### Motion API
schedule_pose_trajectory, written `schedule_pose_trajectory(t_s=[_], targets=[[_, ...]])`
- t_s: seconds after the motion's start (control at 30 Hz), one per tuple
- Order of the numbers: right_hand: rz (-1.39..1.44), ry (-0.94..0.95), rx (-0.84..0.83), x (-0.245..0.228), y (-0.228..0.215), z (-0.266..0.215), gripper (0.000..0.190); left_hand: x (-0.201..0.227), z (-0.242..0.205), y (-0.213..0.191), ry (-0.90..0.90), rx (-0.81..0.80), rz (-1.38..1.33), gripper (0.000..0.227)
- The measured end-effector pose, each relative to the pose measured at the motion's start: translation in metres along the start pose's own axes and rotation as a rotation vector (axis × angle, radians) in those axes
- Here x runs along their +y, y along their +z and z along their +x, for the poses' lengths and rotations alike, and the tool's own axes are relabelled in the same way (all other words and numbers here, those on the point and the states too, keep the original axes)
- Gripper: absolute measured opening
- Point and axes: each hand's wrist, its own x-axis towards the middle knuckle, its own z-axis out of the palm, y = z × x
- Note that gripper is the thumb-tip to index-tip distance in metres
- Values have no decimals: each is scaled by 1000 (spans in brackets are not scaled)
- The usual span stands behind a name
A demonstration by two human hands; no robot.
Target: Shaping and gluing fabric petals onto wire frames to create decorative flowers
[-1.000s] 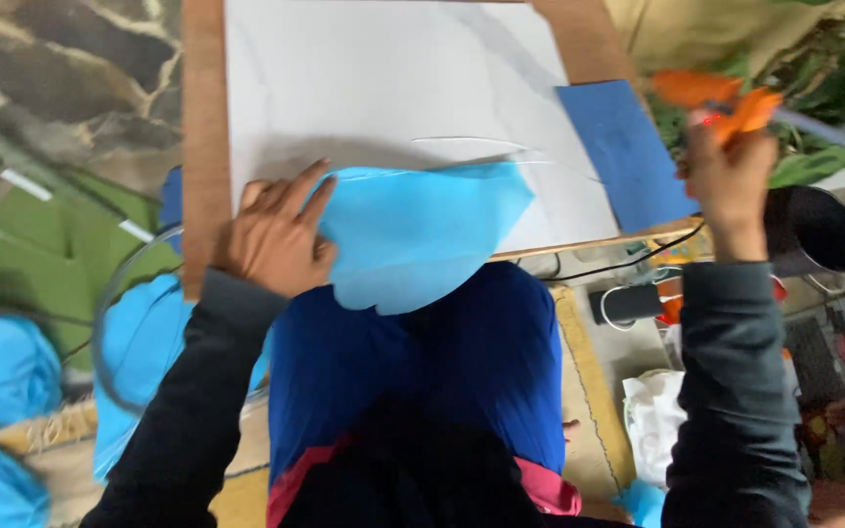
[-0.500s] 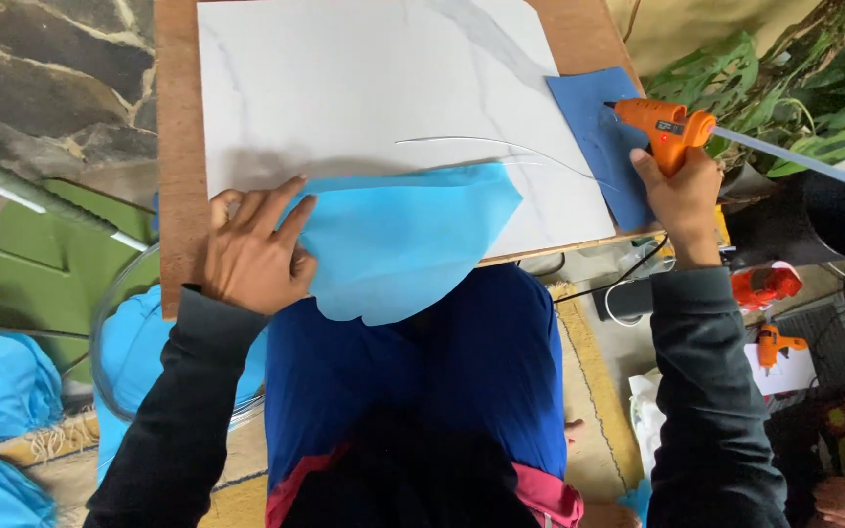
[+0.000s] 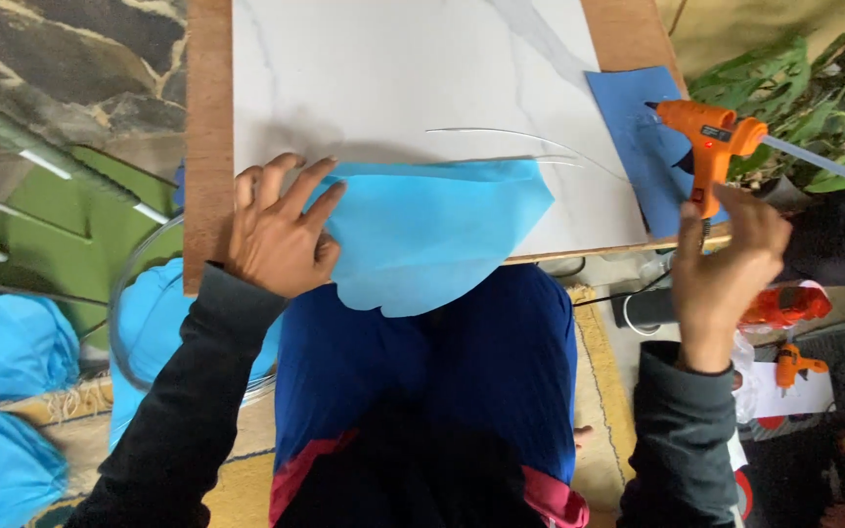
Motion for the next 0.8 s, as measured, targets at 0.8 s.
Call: schedule_pose_trajectory(t_s=[0.8], targets=[[190,-528,-326,-172,67,36,25,43,20,42,-54,-12,-14,50]])
